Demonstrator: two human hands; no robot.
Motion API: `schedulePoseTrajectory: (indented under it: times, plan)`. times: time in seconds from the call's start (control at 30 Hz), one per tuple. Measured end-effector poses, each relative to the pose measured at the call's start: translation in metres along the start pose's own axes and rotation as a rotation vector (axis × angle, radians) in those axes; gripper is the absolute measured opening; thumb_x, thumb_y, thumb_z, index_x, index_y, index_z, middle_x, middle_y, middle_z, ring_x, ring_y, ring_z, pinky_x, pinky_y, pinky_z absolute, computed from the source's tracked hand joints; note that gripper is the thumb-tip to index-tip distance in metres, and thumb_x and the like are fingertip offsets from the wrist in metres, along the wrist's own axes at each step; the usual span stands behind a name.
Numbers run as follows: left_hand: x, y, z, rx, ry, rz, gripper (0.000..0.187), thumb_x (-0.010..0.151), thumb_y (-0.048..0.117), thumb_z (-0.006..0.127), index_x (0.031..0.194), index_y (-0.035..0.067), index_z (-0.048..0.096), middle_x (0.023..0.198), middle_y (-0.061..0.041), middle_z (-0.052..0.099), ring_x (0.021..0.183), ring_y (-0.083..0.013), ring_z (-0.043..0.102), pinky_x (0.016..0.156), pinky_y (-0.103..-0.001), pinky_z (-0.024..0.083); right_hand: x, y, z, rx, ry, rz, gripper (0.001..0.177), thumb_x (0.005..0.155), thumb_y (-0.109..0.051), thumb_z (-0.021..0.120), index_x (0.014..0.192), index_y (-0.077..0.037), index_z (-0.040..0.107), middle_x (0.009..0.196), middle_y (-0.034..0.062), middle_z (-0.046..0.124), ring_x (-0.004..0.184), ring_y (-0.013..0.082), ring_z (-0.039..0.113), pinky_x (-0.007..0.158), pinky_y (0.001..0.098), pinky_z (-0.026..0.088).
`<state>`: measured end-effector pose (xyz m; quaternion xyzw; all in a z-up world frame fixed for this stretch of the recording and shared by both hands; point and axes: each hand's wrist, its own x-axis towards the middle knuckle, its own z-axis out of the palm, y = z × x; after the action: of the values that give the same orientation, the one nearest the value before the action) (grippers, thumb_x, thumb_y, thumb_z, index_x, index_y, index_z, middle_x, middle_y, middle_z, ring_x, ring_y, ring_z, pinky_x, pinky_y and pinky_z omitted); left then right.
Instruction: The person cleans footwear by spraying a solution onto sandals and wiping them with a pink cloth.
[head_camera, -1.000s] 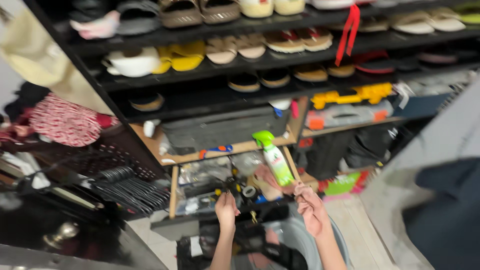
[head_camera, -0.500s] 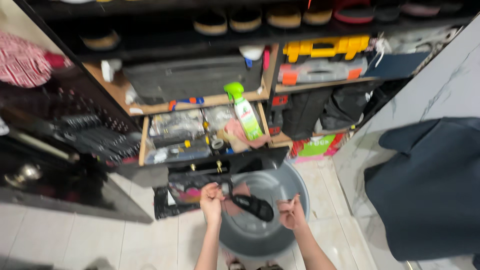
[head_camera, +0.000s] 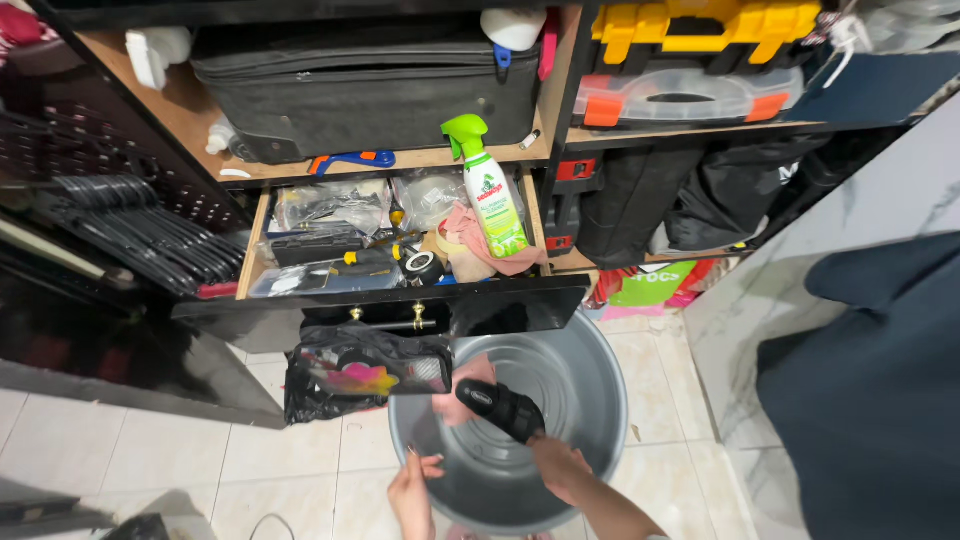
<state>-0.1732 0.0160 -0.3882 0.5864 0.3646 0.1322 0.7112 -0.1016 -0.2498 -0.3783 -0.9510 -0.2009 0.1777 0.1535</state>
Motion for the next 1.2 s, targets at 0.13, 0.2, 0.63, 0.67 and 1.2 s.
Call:
schedulePoseTrajectory:
  times: [0.13,0.2,0.63,0.67,1.2]
  plan:
    - [0.047,-0.036,-0.012,0.131,-0.106,-0.234,0.040,0.110,0.023,0.051,0.097,-0.009,0.071,0.078,-0.015,0.072,0.075,-0.0211,0.066,0.075,-0.032,0.054,0.076,-0.020,0.026,-0.605,-0.389,-0.177,0.096,0.081,0.004,0.066,0.162,-0.014,0.018,0.171,0.0114,0.010,0.121,0.0288,0.060,0.085,0.0405,0.058]
    - [0.064,-0.054,-0.010,0.203,-0.202,-0.396,0.040,0.109,0.024,0.052,0.099,-0.009,0.070,0.081,-0.016,0.072,0.077,-0.0217,0.066,0.076,-0.033,0.054,0.099,-0.022,0.042,-0.497,-0.345,-0.161,0.089,0.087,-0.001,0.063,0.164,-0.014,0.019,0.172,0.0110,0.013,0.115,0.0340,0.064,0.091,0.0453,0.056]
    - [0.065,-0.004,0.103,-0.066,-0.577,-0.482,0.040,0.107,0.032,0.053,0.114,-0.006,0.064,0.098,-0.017,0.070,0.090,-0.0250,0.067,0.083,-0.039,0.054,0.145,-0.012,0.035,-0.324,-0.281,-0.074,0.060,0.085,-0.009,0.070,0.139,-0.007,0.042,0.141,0.0106,0.039,0.107,0.0287,0.065,0.090,0.0415,0.052]
    - [0.061,0.015,0.116,-0.105,-0.596,-0.452,0.041,0.107,0.032,0.053,0.115,-0.006,0.064,0.099,-0.017,0.070,0.091,-0.0252,0.067,0.084,-0.039,0.054,0.149,-0.012,0.019,-0.299,-0.262,-0.062,0.058,0.085,-0.009,0.070,0.136,-0.006,0.044,0.139,0.0104,0.041,0.106,0.0280,0.065,0.090,0.0408,0.052]
    - [-0.045,0.096,0.121,-0.595,-0.626,-0.293,0.052,0.105,0.041,0.055,0.132,-0.003,0.056,0.120,-0.018,0.068,0.107,-0.0294,0.067,0.093,-0.046,0.054,-0.041,-0.038,-0.226,0.783,0.155,-0.399,0.028,0.079,-0.013,0.080,0.101,0.002,0.071,0.097,0.0078,0.070,0.094,0.0171,0.067,0.083,0.0287,0.052]
